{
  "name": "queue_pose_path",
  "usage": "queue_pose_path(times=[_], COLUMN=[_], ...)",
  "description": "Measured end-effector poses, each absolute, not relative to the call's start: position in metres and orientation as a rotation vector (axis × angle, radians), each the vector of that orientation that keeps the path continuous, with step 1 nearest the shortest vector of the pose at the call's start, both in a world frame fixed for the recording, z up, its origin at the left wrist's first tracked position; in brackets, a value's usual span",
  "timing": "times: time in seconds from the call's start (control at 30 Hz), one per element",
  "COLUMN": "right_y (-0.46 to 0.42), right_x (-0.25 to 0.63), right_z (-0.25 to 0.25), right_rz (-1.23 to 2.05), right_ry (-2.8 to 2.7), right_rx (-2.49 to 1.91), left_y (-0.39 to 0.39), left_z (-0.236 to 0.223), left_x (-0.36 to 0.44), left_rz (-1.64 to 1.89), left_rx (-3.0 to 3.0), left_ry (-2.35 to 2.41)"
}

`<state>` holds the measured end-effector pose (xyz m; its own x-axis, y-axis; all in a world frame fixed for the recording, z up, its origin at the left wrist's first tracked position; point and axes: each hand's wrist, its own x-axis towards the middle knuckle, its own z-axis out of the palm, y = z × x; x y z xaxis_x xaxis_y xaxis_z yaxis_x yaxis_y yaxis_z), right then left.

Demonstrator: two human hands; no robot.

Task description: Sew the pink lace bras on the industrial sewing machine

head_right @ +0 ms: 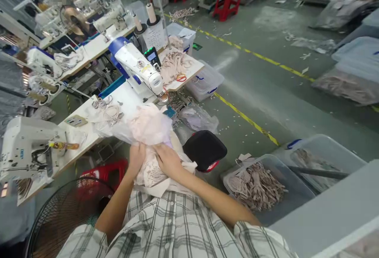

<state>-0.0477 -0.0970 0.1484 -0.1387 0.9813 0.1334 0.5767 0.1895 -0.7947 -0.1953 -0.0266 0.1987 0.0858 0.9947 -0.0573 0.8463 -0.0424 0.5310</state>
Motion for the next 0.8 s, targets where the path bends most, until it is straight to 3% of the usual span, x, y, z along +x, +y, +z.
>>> queue_pose_path(times=[0.2,0.4,0.57,0.67,0.8], right_y=[-0.087,-0.115,-0.131,-0.131,-0.131], right_x=[-0.035,0.03,0.054,0.037,-0.008], right_z=[0.121,0.022,-0.035,-0.051,-0.067], right_rz=[1.003,1.349,1.415,1.441,1.428], right_ry=[-1.691,-1.329,-0.963,-0.674,-0.341], right_rx=[-1.184,-1.78,-2.178,-2.296,-2.373], left_y=[0.016,0.139,0.291,0.386,0.46], left_z=[0.19,0.212,0.228,0.202,0.133], left_x=[-0.278,-0.337,-0.364,-0.352,-0.298], left_rz=[0.459,0.342,0.167,-0.008,-0.277], left_rx=[1.832,1.805,1.922,2.024,2.276], left_ry=[2.241,2.51,2.545,2.47,2.087])
